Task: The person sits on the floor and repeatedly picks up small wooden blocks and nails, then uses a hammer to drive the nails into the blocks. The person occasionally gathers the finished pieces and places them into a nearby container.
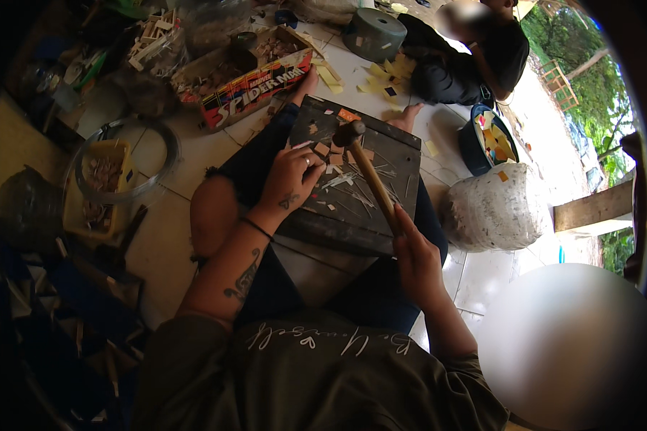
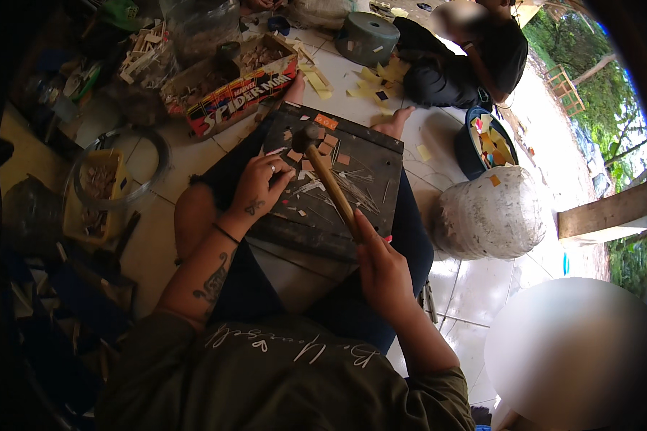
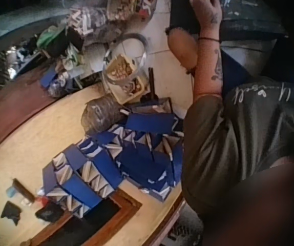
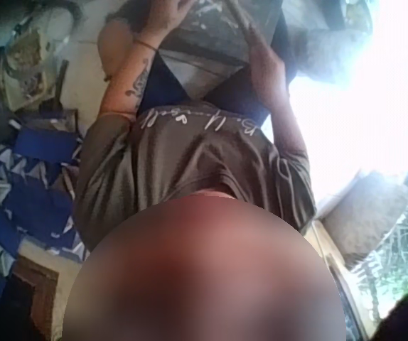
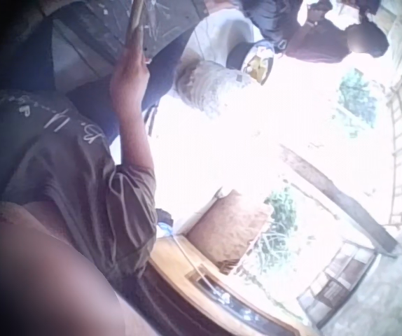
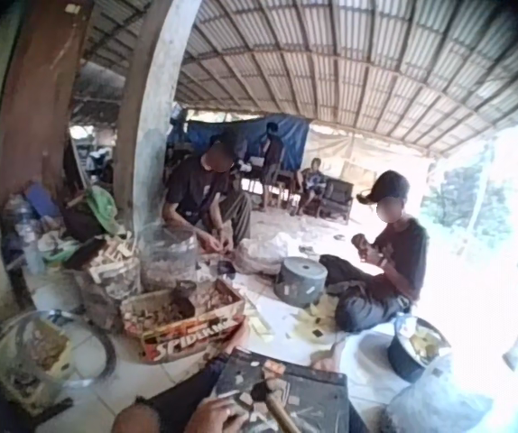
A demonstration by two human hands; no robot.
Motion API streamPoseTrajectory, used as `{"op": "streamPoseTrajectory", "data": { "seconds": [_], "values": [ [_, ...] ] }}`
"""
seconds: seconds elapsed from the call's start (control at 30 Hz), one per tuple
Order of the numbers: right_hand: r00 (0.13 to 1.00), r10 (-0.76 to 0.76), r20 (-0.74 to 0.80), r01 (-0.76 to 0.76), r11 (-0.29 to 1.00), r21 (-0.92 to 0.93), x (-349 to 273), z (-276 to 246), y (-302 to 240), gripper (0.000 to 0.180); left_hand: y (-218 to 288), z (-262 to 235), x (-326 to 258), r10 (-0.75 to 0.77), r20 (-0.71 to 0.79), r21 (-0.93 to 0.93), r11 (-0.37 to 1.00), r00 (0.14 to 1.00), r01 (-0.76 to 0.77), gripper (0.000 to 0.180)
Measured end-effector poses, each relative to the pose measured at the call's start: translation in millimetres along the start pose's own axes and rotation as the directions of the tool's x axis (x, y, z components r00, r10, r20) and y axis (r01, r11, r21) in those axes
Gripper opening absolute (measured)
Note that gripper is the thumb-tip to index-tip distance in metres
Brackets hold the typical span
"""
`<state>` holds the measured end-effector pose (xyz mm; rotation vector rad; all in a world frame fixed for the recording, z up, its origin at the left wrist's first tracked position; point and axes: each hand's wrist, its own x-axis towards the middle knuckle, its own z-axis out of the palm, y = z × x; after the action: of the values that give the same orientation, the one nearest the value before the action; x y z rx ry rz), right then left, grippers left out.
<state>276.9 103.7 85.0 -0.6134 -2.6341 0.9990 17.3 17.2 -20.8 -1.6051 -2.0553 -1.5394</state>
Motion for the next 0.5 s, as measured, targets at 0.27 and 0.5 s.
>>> {"op": "streamPoseTrajectory", "data": {
  "seconds": [0.27, 0.5],
  "values": [
    [0.999, -0.019, -0.036, 0.019, 1.000, -0.001, 1.2, 3.8, 3.3, 0.051, 0.8, -0.4, 1.0, 0.010, -0.015, -0.015, 1.000, 1.000, -0.010, 0.010],
    [0.999, 0.034, -0.007, -0.034, 0.999, -0.010, 4.2, 1.3, 2.5, 0.053, -4.1, 0.8, 0.7, 0.019, 0.005, -0.021, 1.000, 1.000, -0.019, 0.009]
  ]
}}
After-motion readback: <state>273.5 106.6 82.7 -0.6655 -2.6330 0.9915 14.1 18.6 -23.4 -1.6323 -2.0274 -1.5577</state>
